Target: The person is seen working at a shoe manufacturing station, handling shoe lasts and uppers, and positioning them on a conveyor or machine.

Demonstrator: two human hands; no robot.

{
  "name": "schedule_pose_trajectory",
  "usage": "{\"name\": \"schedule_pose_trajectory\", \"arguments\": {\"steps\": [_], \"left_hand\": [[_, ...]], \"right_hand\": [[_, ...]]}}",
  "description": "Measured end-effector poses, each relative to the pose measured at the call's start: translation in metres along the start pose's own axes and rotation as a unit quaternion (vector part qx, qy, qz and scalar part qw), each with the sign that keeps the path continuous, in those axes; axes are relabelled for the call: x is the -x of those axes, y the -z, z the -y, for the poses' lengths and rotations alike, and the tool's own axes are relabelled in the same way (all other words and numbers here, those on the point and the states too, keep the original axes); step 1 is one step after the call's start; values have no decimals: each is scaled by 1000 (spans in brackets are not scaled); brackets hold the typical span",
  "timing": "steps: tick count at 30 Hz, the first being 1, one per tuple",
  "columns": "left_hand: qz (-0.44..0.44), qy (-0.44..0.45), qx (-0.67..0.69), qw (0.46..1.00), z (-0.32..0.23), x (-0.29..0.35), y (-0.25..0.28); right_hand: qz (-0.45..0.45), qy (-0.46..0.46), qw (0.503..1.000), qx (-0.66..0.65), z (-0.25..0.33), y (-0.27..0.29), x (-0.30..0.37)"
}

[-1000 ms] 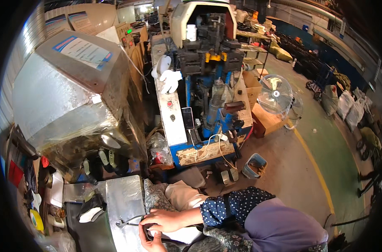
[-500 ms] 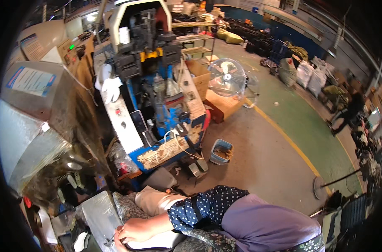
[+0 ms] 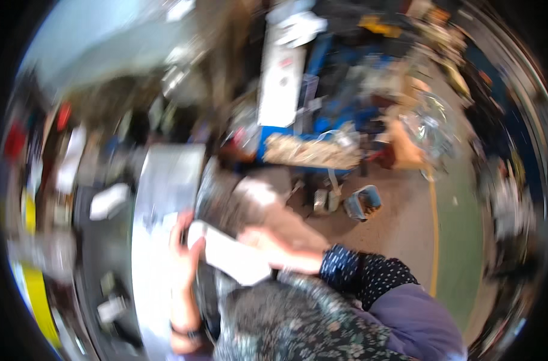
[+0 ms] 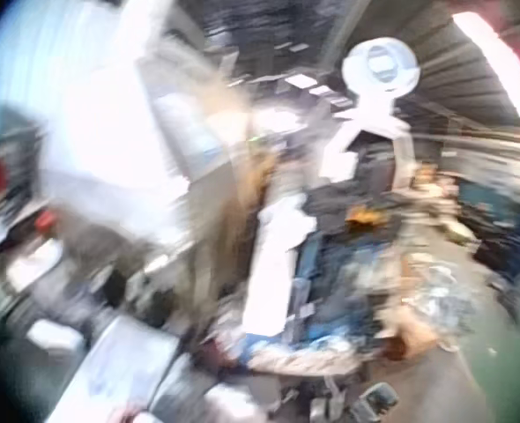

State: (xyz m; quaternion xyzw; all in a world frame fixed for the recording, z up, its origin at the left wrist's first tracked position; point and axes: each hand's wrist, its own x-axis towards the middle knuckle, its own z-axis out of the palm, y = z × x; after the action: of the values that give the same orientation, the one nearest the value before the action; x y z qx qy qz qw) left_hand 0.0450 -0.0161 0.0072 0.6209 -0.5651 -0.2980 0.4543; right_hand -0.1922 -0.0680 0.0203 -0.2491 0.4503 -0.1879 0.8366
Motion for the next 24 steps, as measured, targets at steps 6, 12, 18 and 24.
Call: {"name": "schedule_pose_trajectory", "arguments": {"steps": [6,12,18,24], "left_hand": [[-4,179,252,951,1,8,-1],[28,197,285,938,10,-5,-17],[128,185,337,914,39,-67,-60],[277,196,435,834,9,-124,-131]], "right_hand": [[57,88,964,244,3,-8,-25],[123,176,899,381,-46,18,-70],[-31,303,709,637,-15,-12,-48],[119,136,881,438,9,13,-31]]}}
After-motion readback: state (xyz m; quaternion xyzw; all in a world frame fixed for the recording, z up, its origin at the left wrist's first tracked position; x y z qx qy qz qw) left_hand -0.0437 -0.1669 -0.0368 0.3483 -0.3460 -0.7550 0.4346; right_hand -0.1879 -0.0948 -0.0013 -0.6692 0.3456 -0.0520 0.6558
